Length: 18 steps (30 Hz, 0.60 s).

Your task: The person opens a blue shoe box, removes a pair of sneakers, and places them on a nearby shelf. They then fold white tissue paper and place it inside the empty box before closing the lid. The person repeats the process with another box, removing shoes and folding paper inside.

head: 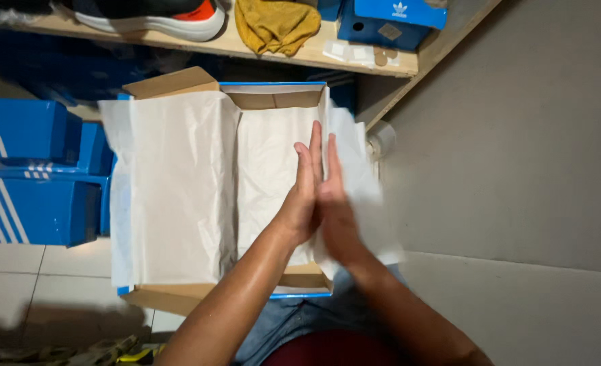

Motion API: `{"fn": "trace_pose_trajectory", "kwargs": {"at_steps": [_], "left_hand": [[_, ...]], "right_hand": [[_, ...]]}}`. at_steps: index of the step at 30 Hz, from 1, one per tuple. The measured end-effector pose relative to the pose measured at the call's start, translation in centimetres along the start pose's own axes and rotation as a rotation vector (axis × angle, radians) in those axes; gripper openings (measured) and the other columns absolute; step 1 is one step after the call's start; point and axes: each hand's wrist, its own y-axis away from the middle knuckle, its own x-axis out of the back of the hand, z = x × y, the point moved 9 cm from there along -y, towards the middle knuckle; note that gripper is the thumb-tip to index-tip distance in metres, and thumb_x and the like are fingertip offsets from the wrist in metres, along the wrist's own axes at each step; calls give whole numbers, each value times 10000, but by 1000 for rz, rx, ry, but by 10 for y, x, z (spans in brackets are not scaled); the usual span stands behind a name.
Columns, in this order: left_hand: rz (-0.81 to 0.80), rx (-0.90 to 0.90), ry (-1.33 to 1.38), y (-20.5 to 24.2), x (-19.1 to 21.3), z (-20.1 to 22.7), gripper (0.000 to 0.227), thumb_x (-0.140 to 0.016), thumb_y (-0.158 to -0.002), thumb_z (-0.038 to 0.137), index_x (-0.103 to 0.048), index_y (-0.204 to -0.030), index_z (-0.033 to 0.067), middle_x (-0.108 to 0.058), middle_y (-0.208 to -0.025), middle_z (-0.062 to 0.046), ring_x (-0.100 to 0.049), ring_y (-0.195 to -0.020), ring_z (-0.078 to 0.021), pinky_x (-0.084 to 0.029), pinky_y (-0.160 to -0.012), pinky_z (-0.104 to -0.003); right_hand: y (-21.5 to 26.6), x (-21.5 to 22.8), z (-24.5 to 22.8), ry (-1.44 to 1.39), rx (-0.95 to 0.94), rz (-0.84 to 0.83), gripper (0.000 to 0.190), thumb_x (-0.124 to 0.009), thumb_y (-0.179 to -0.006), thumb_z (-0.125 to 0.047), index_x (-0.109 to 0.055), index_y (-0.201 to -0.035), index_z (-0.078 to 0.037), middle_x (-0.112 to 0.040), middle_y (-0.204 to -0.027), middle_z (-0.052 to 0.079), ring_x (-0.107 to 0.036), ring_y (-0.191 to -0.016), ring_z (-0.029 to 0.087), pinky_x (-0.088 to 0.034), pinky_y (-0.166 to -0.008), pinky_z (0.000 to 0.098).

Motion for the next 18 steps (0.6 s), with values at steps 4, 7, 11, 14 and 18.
{"fn": "trace_pose_trajectory", "kwargs": {"at_steps": [4,7,11,14,18], "left_hand": [[-15,68,-78,8,7,-1,836,-66,-939,781,113,-1640,362,132,-1734,-1,11,-1599,-208,72,-1287,-440],[-32,76,-187,2,9,-14,833,-280,-977,630,130,-1642,339,135,-1725,-95,-9,-1591,-294,-38,-1275,-465],[1,49,-420,7,11,-18,1145,-687,-838,275,115,-1655,273,152,-1719,-221,-1,-1586,-410,-151,-1264,-522],[16,25,-515,6,13,-23,1140,-668,-805,244,75,-1668,184,140,-1719,-229,26,-1580,-418,-136,-1267,-523],[27,45,-576,14,13,-19,1165,-672,-781,358,45,-1670,132,102,-1714,-249,16,-1568,-441,-107,-1263,-529]], "right_hand": [[29,-34,34,69,-126,-244,862,-260,-1045,-671,-78,-1648,-83,-62,-1735,144,-30,-1596,297,2,-1303,500],[31,-26,52,259,-86,-335,691,-218,-1062,-537,-294,-1548,-52,-256,-1635,196,-197,-1535,330,-76,-1279,499],[41,7,108,715,101,-368,558,-244,-1085,-230,-389,-1574,-6,-327,-1651,249,-307,-1513,426,-143,-1241,563],[23,28,126,550,-92,-385,647,-423,-1031,-280,-291,-1629,-73,-214,-1699,217,-242,-1542,426,-271,-1226,540],[30,35,115,255,-533,-313,629,-330,-1064,-476,-235,-1656,-286,-215,-1720,103,-237,-1557,335,-199,-1261,519]]}}
